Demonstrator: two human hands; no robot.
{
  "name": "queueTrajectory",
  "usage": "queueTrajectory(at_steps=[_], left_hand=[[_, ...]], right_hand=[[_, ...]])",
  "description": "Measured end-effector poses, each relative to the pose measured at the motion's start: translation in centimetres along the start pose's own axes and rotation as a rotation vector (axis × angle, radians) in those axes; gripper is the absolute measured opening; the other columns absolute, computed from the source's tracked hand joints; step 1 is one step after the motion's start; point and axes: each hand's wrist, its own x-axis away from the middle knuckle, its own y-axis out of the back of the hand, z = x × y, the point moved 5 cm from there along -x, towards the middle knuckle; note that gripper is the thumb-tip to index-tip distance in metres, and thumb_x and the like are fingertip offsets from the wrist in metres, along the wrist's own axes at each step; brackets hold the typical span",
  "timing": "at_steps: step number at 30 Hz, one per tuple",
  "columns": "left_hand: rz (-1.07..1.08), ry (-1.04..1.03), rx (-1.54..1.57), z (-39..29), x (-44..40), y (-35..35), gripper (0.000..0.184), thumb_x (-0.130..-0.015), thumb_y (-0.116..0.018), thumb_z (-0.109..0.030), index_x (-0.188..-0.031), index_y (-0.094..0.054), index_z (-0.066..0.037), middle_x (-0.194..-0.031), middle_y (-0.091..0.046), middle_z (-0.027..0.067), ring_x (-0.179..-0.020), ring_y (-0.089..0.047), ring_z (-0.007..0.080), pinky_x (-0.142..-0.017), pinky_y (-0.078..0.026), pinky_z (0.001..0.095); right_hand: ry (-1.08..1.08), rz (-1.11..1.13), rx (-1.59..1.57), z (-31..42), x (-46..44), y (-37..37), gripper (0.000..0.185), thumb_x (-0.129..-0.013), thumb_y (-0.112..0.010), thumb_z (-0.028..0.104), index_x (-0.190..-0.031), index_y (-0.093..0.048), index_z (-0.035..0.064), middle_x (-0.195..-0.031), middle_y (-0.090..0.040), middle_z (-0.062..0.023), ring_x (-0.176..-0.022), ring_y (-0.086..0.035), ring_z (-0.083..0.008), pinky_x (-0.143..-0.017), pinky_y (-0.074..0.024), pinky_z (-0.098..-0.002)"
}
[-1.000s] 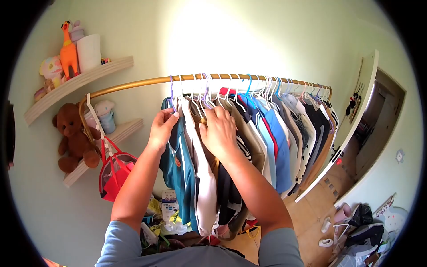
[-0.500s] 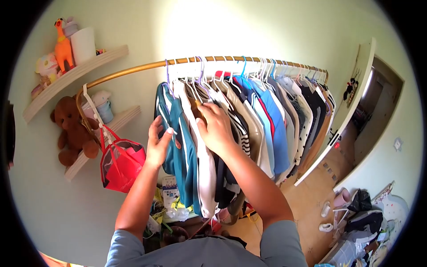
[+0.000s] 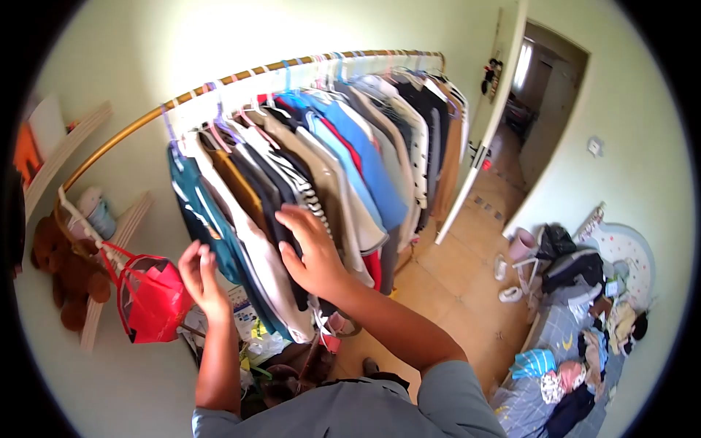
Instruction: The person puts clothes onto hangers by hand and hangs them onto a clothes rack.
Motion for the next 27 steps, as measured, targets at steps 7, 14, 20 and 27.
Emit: queueTrajectory(at_steps=[7,14,20,27], left_hand=[[0.540,0.402,0.124,0.7,15.9,-8.2,0.014,-0.093,-0.060,-0.001,-0.107,-0.056,-0.002,-0.094,-0.056,0.0033,-0.081,-0.053,0.0089,-0.073,-0.045,0.0225],[0.975,0.742,0.083,1.7,34.4,-19.6,0.016,-0.094,-0.064,-0.007,-0.109,-0.059,-0.004,-0.088,-0.059,-0.0022,-0.077,-0.053,0.0039,-0.068,-0.044,0.0197],[1.394,0.892,0.126,-1.8,48.5,-32.3,0.014,-0.095,-0.063,-0.009,-0.107,-0.059,-0.003,-0.087,-0.059,-0.0014,-0.076,-0.053,0.0043,-0.066,-0.045,0.0209],[1.809,1.063,0.372,-4.7,61.3,-43.9,0.017,-0.096,-0.064,-0.015,-0.108,-0.059,-0.004,-0.091,-0.062,0.0013,-0.078,-0.056,0.0078,-0.070,-0.048,0.0236]], right_hand=[[-0.420,0.000,-0.225,-3.7,13.1,7.7,0.035,-0.090,-0.059,0.000,-0.124,-0.056,0.0037,-0.113,-0.056,-0.0078,-0.096,-0.058,-0.0142,-0.077,-0.0493,-0.0264],[-0.869,-0.161,-0.340,-7.8,30.9,22.3,0.024,-0.096,-0.058,0.008,-0.119,-0.059,0.0033,-0.103,-0.063,-0.0030,-0.090,-0.062,-0.0114,-0.079,-0.0504,-0.0263],[-1.012,-0.398,-0.353,-6.2,42.4,36.1,0.022,-0.097,-0.057,0.007,-0.118,-0.058,0.0024,-0.103,-0.063,-0.0032,-0.088,-0.060,-0.0107,-0.079,-0.0505,-0.0262],[-1.086,-0.762,-0.165,-3.3,51.0,47.9,0.020,-0.096,-0.057,0.005,-0.116,-0.058,0.0016,-0.103,-0.063,-0.0038,-0.089,-0.060,-0.0108,-0.078,-0.0508,-0.0262]])
